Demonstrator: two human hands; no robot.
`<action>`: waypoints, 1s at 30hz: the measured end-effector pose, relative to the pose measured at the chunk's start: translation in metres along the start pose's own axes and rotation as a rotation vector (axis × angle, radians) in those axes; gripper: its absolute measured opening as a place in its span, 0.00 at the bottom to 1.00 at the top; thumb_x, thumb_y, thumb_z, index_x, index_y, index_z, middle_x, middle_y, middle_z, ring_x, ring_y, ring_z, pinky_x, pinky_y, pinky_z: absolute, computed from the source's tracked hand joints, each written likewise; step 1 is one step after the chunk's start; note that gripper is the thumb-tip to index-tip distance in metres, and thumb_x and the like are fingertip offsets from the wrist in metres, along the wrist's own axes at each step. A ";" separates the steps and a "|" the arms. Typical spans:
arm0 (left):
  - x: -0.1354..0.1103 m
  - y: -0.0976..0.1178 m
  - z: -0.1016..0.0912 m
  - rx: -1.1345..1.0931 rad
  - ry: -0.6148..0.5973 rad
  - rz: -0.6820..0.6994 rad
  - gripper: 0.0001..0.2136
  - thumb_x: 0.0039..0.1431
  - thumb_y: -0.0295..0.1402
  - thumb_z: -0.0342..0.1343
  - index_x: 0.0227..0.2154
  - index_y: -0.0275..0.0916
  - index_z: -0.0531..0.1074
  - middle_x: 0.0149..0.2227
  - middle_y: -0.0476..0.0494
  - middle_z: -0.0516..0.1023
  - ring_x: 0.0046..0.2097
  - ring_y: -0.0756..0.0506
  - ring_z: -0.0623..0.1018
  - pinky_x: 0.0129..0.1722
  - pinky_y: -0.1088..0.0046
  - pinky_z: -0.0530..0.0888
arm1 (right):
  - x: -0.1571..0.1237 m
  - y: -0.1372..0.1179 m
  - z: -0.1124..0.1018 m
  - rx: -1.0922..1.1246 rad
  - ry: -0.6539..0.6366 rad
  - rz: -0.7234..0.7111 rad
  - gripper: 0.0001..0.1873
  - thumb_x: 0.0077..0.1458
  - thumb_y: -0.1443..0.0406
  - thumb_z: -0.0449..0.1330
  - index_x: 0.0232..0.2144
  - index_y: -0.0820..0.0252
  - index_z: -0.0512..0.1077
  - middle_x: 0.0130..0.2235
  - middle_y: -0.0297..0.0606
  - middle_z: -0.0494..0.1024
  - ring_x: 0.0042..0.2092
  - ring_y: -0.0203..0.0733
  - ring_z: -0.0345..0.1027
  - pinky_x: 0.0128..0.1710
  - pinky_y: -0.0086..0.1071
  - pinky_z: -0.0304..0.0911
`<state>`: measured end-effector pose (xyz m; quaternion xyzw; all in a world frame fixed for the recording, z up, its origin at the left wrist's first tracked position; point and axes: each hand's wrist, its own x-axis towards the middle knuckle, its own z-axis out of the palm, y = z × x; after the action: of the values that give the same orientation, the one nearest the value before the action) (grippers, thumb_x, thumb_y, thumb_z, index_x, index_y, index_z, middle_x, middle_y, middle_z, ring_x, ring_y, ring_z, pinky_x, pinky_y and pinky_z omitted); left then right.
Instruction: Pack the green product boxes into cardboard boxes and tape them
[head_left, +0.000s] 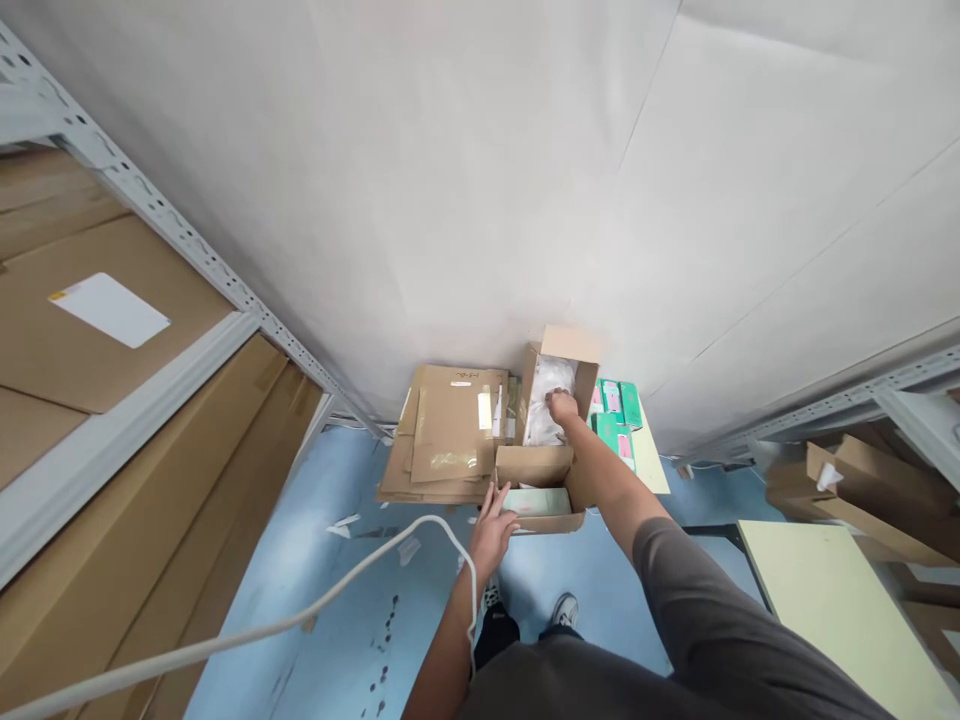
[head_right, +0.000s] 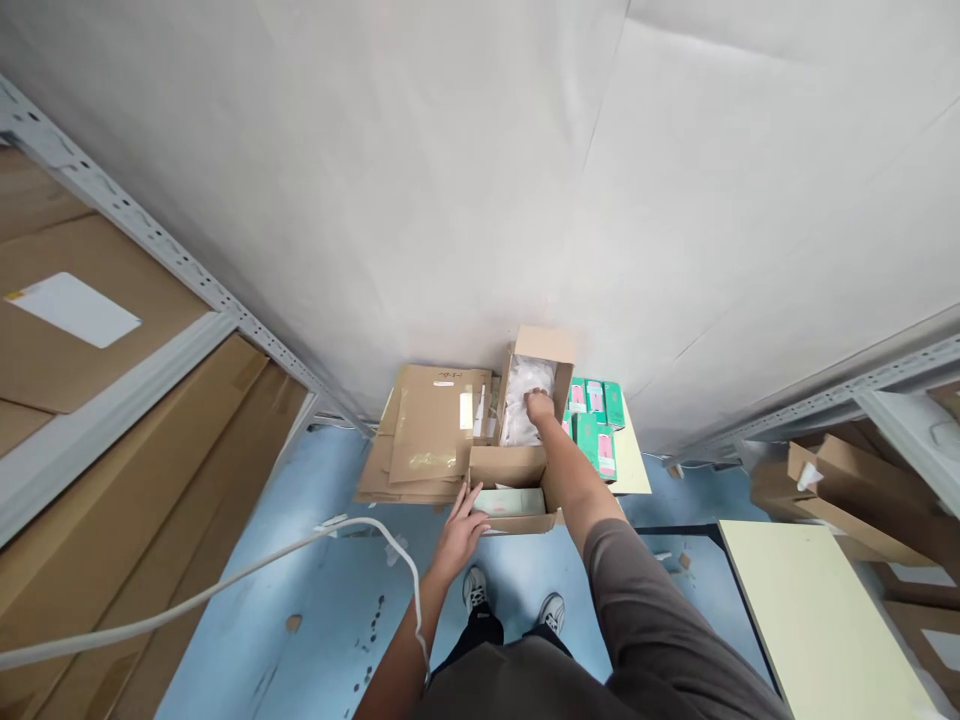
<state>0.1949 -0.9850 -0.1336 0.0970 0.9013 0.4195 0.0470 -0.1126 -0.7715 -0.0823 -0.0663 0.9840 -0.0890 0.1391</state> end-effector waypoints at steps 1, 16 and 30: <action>0.000 -0.001 0.000 -0.005 0.005 0.003 0.11 0.69 0.26 0.57 0.39 0.44 0.85 0.78 0.44 0.65 0.81 0.34 0.56 0.75 0.46 0.70 | -0.002 0.001 -0.002 -0.004 0.006 -0.005 0.20 0.68 0.75 0.57 0.56 0.64 0.83 0.60 0.61 0.79 0.62 0.58 0.73 0.60 0.43 0.69; -0.003 0.022 0.009 -0.002 -0.017 0.031 0.12 0.72 0.30 0.54 0.39 0.42 0.85 0.77 0.44 0.66 0.82 0.32 0.52 0.77 0.44 0.65 | -0.182 0.029 -0.010 0.340 0.469 -0.150 0.19 0.69 0.69 0.56 0.53 0.55 0.85 0.51 0.47 0.83 0.56 0.56 0.74 0.58 0.43 0.69; 0.004 0.123 0.088 0.187 0.069 0.289 0.11 0.72 0.34 0.57 0.42 0.41 0.87 0.78 0.41 0.64 0.80 0.28 0.60 0.75 0.42 0.68 | -0.330 0.138 0.006 0.435 0.136 -0.013 0.32 0.62 0.70 0.65 0.68 0.55 0.76 0.67 0.47 0.79 0.63 0.55 0.78 0.63 0.41 0.72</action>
<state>0.2225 -0.8410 -0.0964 0.2152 0.9142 0.3392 -0.0542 0.1892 -0.5865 -0.0282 -0.0348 0.9484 -0.3041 0.0827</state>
